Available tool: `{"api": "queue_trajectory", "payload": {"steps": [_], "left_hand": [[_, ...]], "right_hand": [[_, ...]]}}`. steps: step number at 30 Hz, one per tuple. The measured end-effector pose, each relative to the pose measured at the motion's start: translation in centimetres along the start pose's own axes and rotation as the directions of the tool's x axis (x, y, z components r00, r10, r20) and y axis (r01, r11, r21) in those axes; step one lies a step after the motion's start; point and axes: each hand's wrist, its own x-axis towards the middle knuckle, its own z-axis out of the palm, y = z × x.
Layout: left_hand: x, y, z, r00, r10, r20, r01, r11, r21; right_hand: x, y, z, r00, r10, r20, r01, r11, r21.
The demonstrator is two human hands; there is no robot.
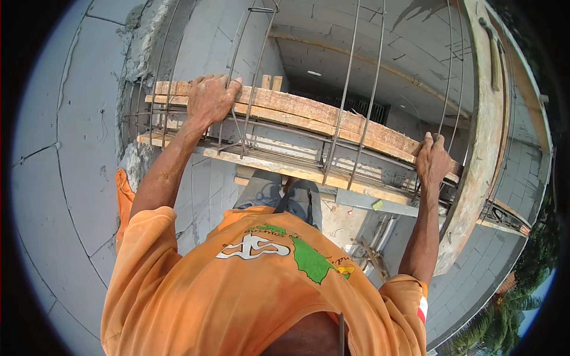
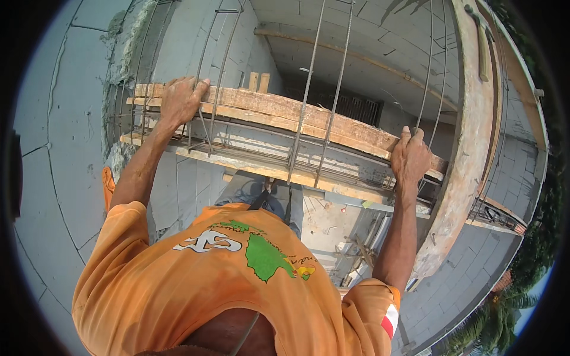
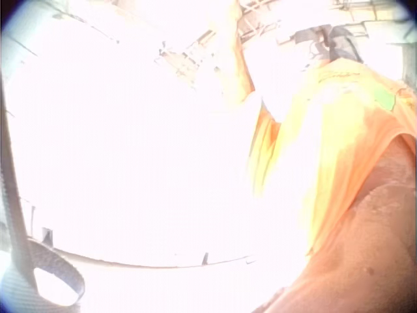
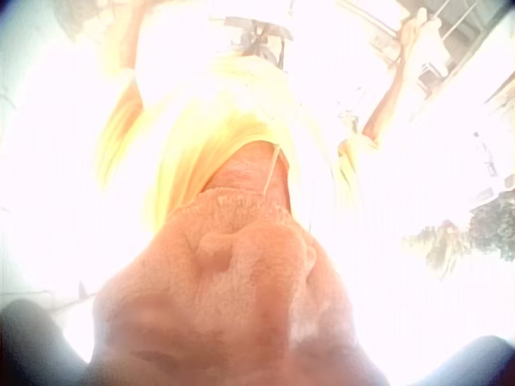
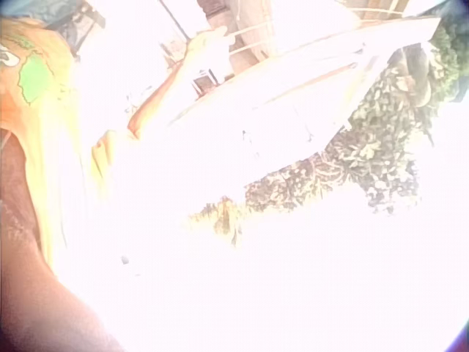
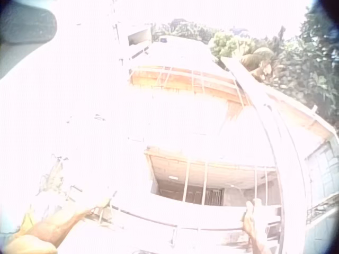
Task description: The person positions wooden boards against a rebar-reinforced concrete beam and uses a hammer to secure them with nails.
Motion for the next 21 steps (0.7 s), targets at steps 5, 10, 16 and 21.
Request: {"api": "queue_trajectory", "payload": {"steps": [5, 10, 16, 21], "left_hand": [[-0.1, -0.1, 0.6, 0.998, 0.011, -0.065, -0.017, 0.996, -0.092], [-0.2, -0.9, 0.8, 0.988, -0.152, 0.005, 0.152, 0.979, -0.137], [-0.4, -0.4, 1.2, 0.991, -0.120, -0.066, 0.106, 0.978, -0.178], [-0.1, 0.9, 0.1, 0.989, -0.148, -0.016, 0.145, 0.982, -0.124]], "right_hand": [[-0.4, 0.2, 0.5, 0.998, 0.025, -0.056, -0.017, 0.990, 0.137], [-0.8, 0.4, 0.7, 0.995, 0.102, -0.011, -0.097, 0.972, 0.216], [-0.6, -0.1, 0.4, 0.997, 0.074, -0.028, -0.069, 0.989, 0.132], [-0.5, 0.0, 0.4, 0.993, -0.013, -0.115, 0.027, 0.993, 0.119]]}}
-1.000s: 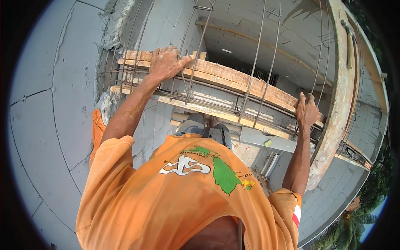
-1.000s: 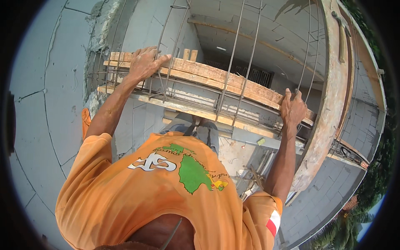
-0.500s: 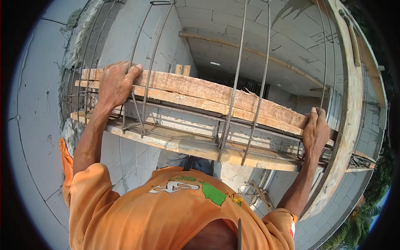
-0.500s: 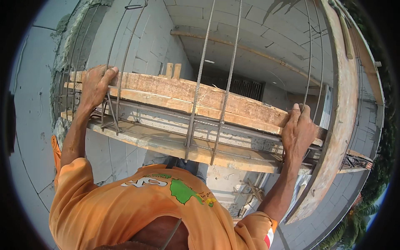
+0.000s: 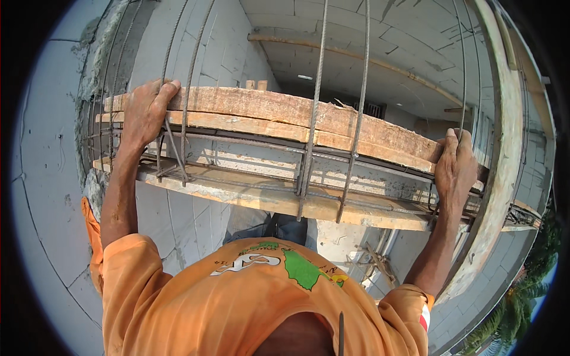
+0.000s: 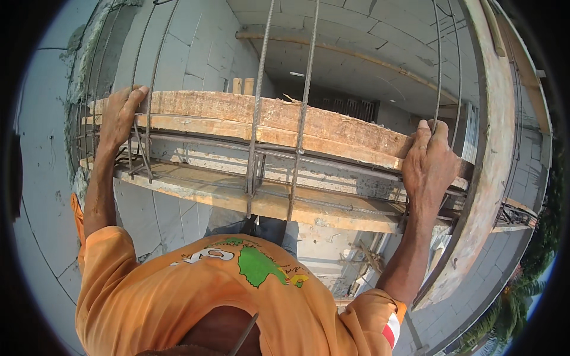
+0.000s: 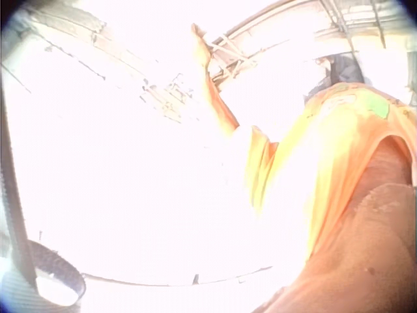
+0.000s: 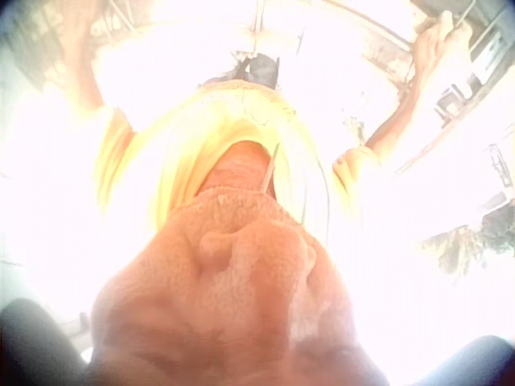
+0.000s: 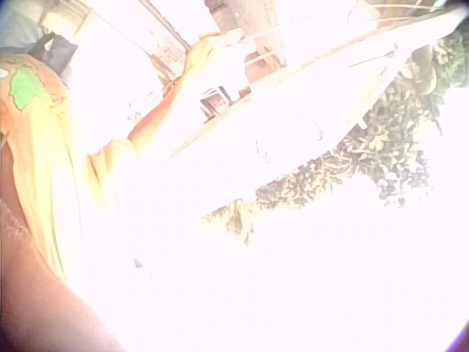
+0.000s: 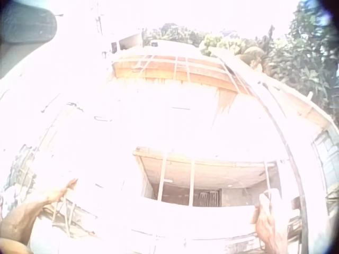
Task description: The person positions wooden boards against a rebar-reinforced concrete beam and uses a hammer to secure them with nails.
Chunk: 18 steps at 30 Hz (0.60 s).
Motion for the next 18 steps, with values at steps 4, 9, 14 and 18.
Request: {"api": "queue_trajectory", "payload": {"steps": [4, 9, 14, 18], "left_hand": [[-0.6, -0.7, 0.2, 0.995, 0.095, -0.012, -0.095, 0.993, -0.076], [-1.4, -2.2, 0.8, 0.968, 0.249, -0.001, -0.249, 0.968, -0.017], [0.9, -0.2, -1.6, 0.962, 0.200, 0.185, -0.213, 0.976, 0.054], [3.4, 1.3, -2.1, 0.944, 0.286, 0.162, -0.298, 0.953, 0.050]], "right_hand": [[-0.6, 0.7, 0.3, 1.000, 0.024, 0.006, -0.024, 0.997, 0.070], [-1.6, 1.5, 0.6, 1.000, 0.001, -0.012, 0.001, 0.995, 0.104], [-0.1, 0.7, -0.2, 0.998, -0.061, 0.020, 0.057, 0.986, 0.157], [1.4, -0.3, -1.1, 0.981, -0.154, 0.115, 0.145, 0.986, 0.082]]}}
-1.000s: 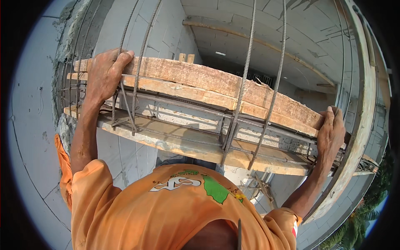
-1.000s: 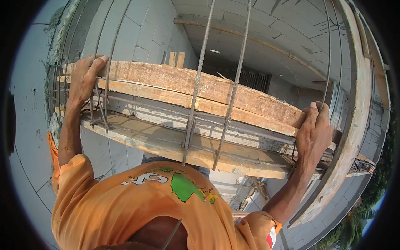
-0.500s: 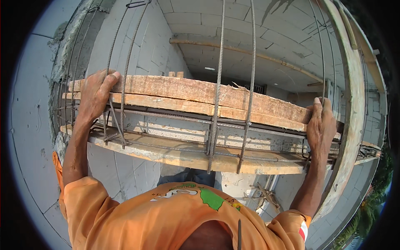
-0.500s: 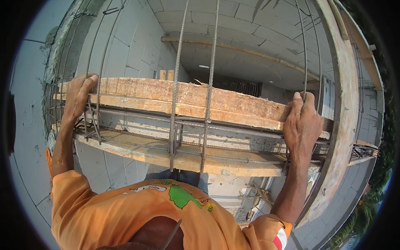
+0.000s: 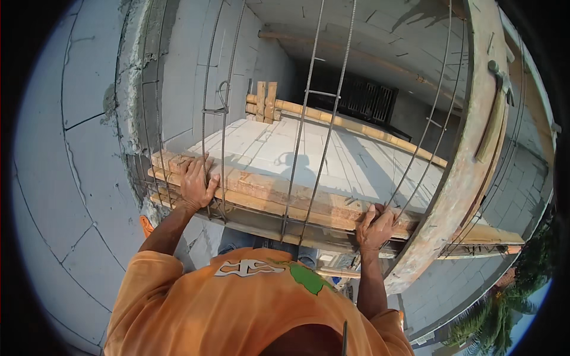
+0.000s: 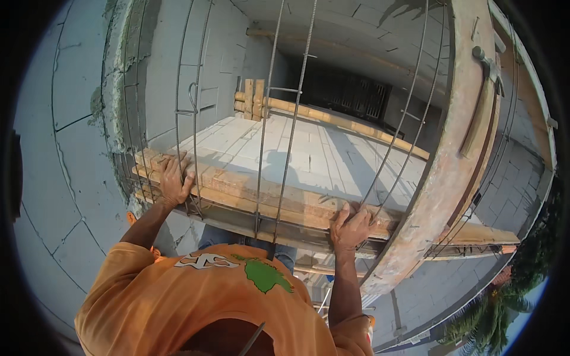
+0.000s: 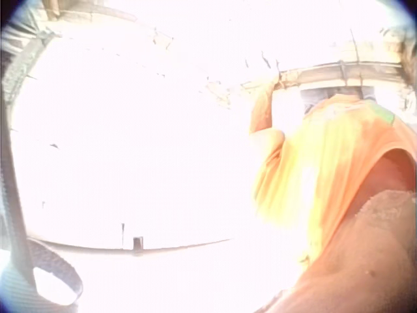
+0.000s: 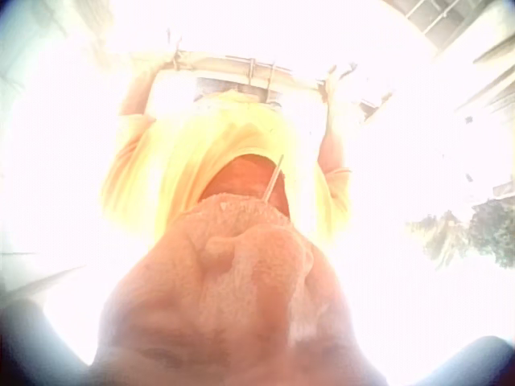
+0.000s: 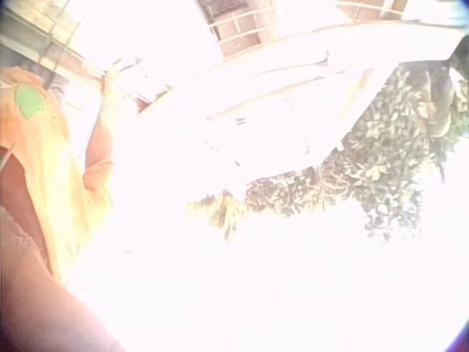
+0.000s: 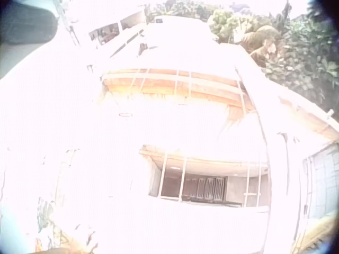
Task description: The person positions wooden boards against a rebar-reinforced concrete beam and uses a hammer to secure them with nails.
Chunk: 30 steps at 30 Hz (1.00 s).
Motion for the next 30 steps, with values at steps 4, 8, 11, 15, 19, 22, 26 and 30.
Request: {"api": "queue_trajectory", "payload": {"steps": [4, 8, 11, 15, 19, 22, 26, 30], "left_hand": [[-0.4, -0.1, -0.2, 0.993, -0.042, 0.107, 0.041, 0.999, 0.014], [-0.9, -0.3, 0.2, 0.995, -0.038, 0.097, 0.034, 0.999, 0.038], [-0.6, -0.3, 0.2, 1.000, 0.004, 0.006, -0.004, 1.000, 0.017], [-1.1, -0.3, -0.1, 0.994, -0.054, 0.095, 0.052, 0.998, 0.025], [-1.5, -0.3, 0.2, 0.996, -0.063, 0.068, 0.062, 0.998, 0.015], [-1.2, -0.5, 0.8, 0.997, -0.027, 0.068, 0.027, 1.000, 0.011], [-1.3, -0.6, 1.3, 0.998, 0.003, 0.055, -0.003, 1.000, -0.008], [-2.0, -1.1, 1.5, 0.996, -0.031, 0.088, 0.032, 0.999, -0.006]], "right_hand": [[0.3, -0.2, -0.4, 0.991, 0.073, 0.117, -0.070, 0.997, -0.026], [0.0, -0.1, -0.4, 0.986, 0.094, 0.134, -0.088, 0.995, -0.052], [0.2, -0.4, -0.6, 0.987, 0.071, 0.146, -0.061, 0.996, -0.071], [0.4, -0.8, -0.7, 0.985, 0.120, 0.127, -0.114, 0.992, -0.056], [0.0, -0.5, -0.5, 0.977, 0.152, 0.152, -0.137, 0.984, -0.110], [-0.4, 0.1, -0.2, 0.970, 0.167, 0.174, -0.163, 0.986, -0.032], [-0.7, 0.3, -0.4, 0.961, 0.163, 0.221, -0.146, 0.985, -0.095], [-0.5, -0.1, -0.5, 0.964, 0.178, 0.200, -0.165, 0.983, -0.076]]}}
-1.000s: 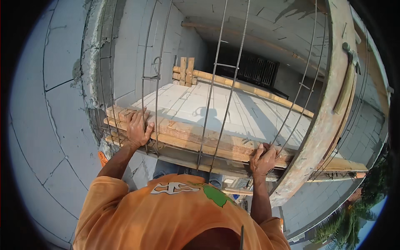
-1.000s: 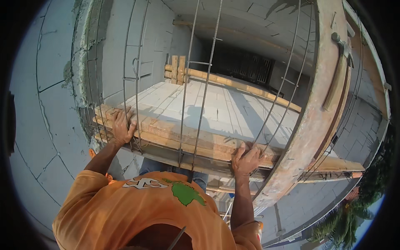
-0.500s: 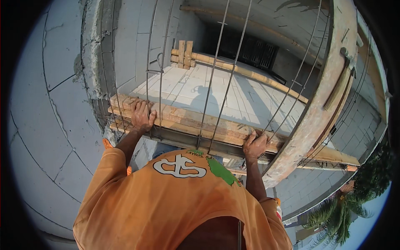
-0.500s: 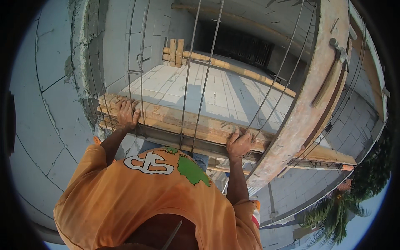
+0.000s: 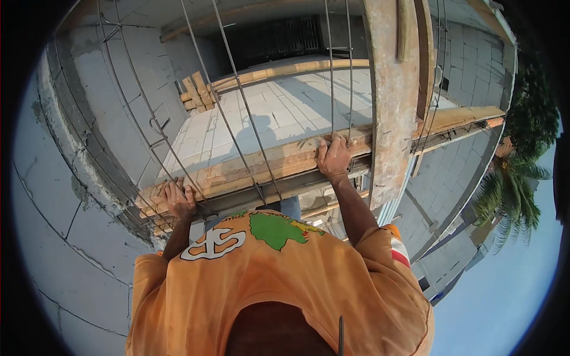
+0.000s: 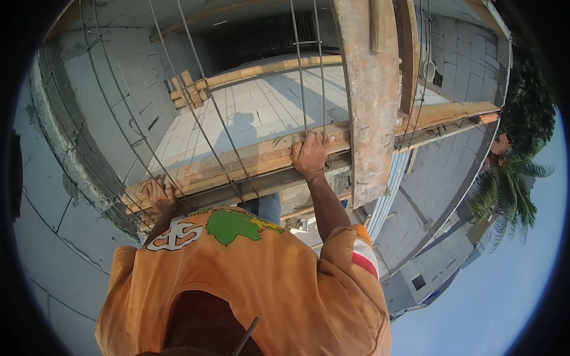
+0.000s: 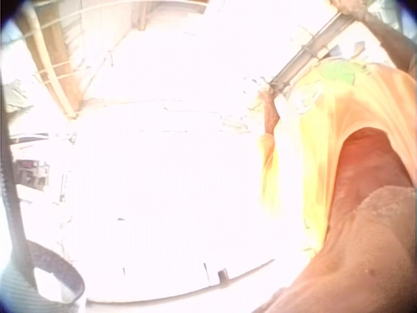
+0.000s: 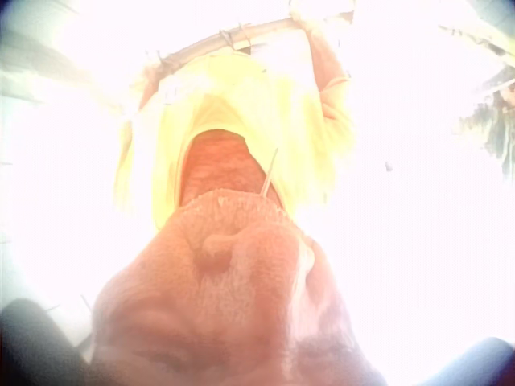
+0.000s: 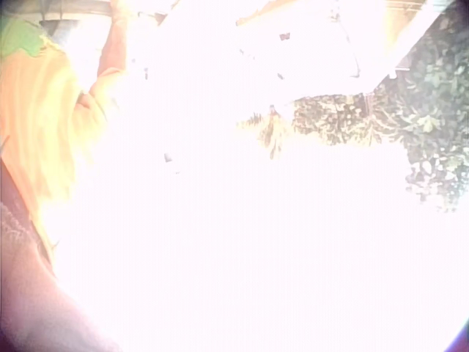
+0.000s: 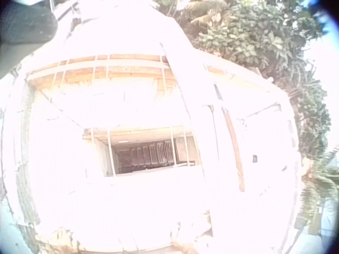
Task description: The person positions wooden boards against a rebar-reinforced concrete beam and uses a hammer to secure them with nails.
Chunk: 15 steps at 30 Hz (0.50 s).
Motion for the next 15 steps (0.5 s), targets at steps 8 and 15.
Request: {"api": "queue_trajectory", "payload": {"steps": [8, 15], "left_hand": [[-0.38, -0.75, 0.90, 0.999, 0.035, -0.018, -0.035, 0.999, 0.036], [0.08, -0.65, 0.45, 0.999, 0.013, 0.048, -0.014, 1.000, 0.017]], "right_hand": [[-0.10, -0.14, -0.27, 1.000, 0.012, 0.014, -0.012, 1.000, -0.002], [0.41, -0.58, -0.38, 0.995, 0.087, 0.051, -0.086, 0.996, -0.012]]}}
